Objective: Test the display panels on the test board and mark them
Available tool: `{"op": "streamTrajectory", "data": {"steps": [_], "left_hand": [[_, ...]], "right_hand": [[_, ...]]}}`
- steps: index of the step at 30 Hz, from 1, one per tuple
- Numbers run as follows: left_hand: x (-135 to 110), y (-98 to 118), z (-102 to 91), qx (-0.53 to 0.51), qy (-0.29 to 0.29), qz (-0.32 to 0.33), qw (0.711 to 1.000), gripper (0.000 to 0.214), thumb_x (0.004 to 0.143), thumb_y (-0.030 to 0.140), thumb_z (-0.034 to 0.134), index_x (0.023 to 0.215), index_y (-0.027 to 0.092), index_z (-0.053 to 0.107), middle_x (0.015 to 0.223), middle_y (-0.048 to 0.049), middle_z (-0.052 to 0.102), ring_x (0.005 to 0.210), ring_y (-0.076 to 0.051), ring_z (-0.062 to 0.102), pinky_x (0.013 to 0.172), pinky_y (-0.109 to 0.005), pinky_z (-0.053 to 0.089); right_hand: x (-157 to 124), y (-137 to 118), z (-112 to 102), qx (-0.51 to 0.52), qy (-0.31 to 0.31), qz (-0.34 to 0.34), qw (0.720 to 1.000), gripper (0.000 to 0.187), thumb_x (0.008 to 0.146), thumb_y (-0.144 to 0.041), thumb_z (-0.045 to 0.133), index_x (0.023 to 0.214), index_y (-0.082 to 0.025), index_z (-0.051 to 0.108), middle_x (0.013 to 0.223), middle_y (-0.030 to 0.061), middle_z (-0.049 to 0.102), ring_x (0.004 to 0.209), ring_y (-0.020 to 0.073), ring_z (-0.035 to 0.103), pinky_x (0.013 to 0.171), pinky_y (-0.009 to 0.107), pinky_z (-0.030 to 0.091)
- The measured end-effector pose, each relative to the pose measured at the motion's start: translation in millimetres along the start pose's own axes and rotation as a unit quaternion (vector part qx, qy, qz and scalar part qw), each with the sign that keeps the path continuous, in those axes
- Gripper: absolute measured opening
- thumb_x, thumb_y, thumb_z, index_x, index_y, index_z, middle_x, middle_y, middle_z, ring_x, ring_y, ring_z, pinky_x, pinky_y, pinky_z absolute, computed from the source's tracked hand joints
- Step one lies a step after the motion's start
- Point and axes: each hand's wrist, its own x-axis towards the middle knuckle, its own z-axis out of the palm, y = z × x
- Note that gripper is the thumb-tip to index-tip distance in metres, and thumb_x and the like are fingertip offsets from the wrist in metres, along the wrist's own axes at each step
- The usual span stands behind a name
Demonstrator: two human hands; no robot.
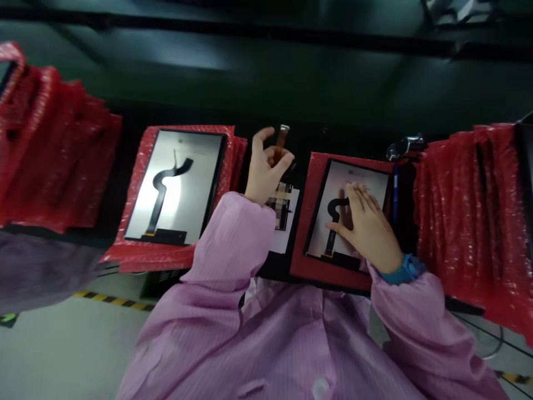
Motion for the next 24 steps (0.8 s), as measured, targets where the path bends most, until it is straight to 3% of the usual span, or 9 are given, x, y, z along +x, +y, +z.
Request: {"op": "streamTrajectory", "data": {"steps": [2,5,10,15,19,24], "left_hand": [[-2,6,-1.2,-0.009,0.000,0.021,1.000,0.036,0.093,0.035,0.065,0.124,0.026,0.050,0.081,0.0028,0.069,0.075,-0.012,0.068,0.075,-0.029,0.055],[-5,17,-1.2,-0.003,-0.012,0.046,0.999,0.031,0.095,0.050,0.057,0.110,0.023,0.063,0.078,0.0009,0.071,0.067,-0.011,0.066,0.070,-0.028,0.056],[-11,29,3.2,0.007,-0.014,0.066,0.998,0.037,0.096,0.051,0.056,0.082,0.020,0.070,0.078,-0.0017,0.072,0.068,-0.011,0.067,0.067,-0.027,0.055],[-14,27,4.6,-0.005,-0.034,0.067,0.997,0.034,0.096,0.050,0.056,0.095,0.020,0.071,0.078,-0.0021,0.072,0.066,-0.012,0.066,0.066,-0.028,0.055],[-16,27,4.3,-0.010,-0.076,0.074,0.994,0.034,0.097,0.050,0.054,0.104,0.020,0.067,0.075,-0.0014,0.071,0.067,-0.013,0.067,0.068,-0.029,0.055],[-18,30,1.9,0.049,-0.102,0.111,0.987,0.036,0.100,0.048,0.049,0.085,0.019,0.067,0.080,-0.0039,0.071,0.076,-0.015,0.066,0.073,-0.030,0.052]], "right_hand": [[0,0,0,0.004,0.007,0.002,1.000,0.097,0.084,-0.059,0.065,0.154,-0.003,0.028,0.158,0.0251,0.030,0.151,0.0368,0.026,0.123,0.054,0.028],[-1,0,1,0.019,0.006,0.004,1.000,0.102,0.082,-0.062,0.065,0.156,-0.005,0.022,0.160,0.0267,0.024,0.153,0.0379,0.016,0.123,0.059,0.026],[-3,1,0,0.048,0.000,0.000,0.999,0.104,0.081,-0.063,0.067,0.156,-0.007,0.022,0.159,0.0260,0.026,0.152,0.0387,0.019,0.123,0.060,0.024],[-6,-6,-4,0.178,0.006,-0.017,0.984,0.095,0.081,-0.053,0.072,0.155,-0.017,0.026,0.152,0.0186,0.039,0.148,0.0363,0.030,0.120,0.060,0.032],[-8,-11,-8,0.381,-0.039,-0.013,0.923,0.088,0.080,-0.048,0.075,0.152,-0.030,0.029,0.143,0.0112,0.048,0.136,0.0284,0.047,0.116,0.053,0.040],[-6,-18,-9,0.563,-0.094,0.012,0.821,0.071,0.082,-0.042,0.075,0.142,-0.034,0.038,0.146,0.0071,0.046,0.137,0.0235,0.048,0.120,0.049,0.039]]}}
